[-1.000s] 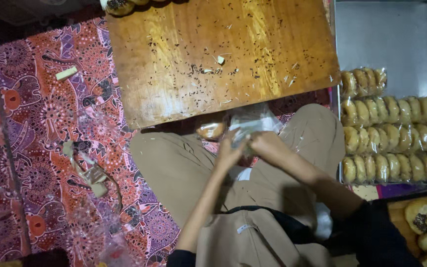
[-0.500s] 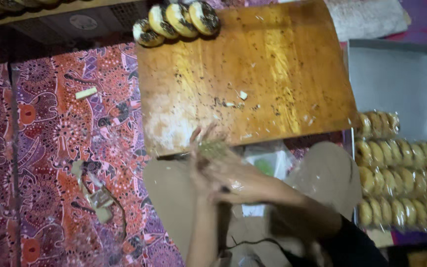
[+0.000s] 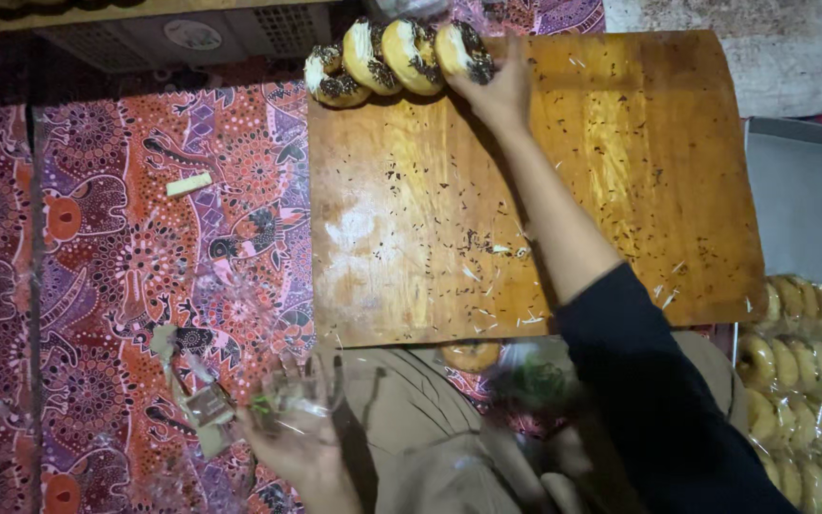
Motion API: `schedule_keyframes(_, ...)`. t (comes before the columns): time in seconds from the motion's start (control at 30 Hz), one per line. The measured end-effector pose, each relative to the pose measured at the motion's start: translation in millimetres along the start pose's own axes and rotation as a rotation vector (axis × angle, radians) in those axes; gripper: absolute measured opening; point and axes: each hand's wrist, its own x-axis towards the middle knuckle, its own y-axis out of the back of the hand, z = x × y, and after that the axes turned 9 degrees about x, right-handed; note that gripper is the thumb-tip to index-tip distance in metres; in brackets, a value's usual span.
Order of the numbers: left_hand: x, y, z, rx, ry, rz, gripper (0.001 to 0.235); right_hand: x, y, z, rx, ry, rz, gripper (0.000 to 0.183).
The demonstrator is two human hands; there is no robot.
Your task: The person sits on the floor and repeatedly picks up donuts from a wooden board, places them into clear plastic bags, and sets the filled bags into a metal tray. The process is repeated for multiple donuts.
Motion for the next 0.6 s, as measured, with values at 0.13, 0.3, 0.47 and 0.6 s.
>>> schedule_keyframes(0.13, 12.1, 16.0, 9.8, 0.029, -0.011, -0.04, 0.038, -37.0, 68.0, 4.5, -0.075, 0.21, -0.227, 0.117)
schedule_keyframes(0.3, 8.2, 17.7, 2.9, 0.131, -0.056, 0.004, 0.042, -76.5, 125.8, 2.9, -0.192, 0.256, -0.229, 0.111)
schedule_keyframes(0.47, -4.6, 8.3, -6.2, 0.105, -0.003, 0.013, 0.052, -104.5, 61.7, -53.7, -0.206, 0.079, -0.163, 0.153)
schedule_keyframes(0.6, -14.5, -2.1, -2.8, 0.145, -0.01, -0.035, 0.061, -111.1, 6.4, -92.0, -0.308, -0.019, 0.041, 0.156)
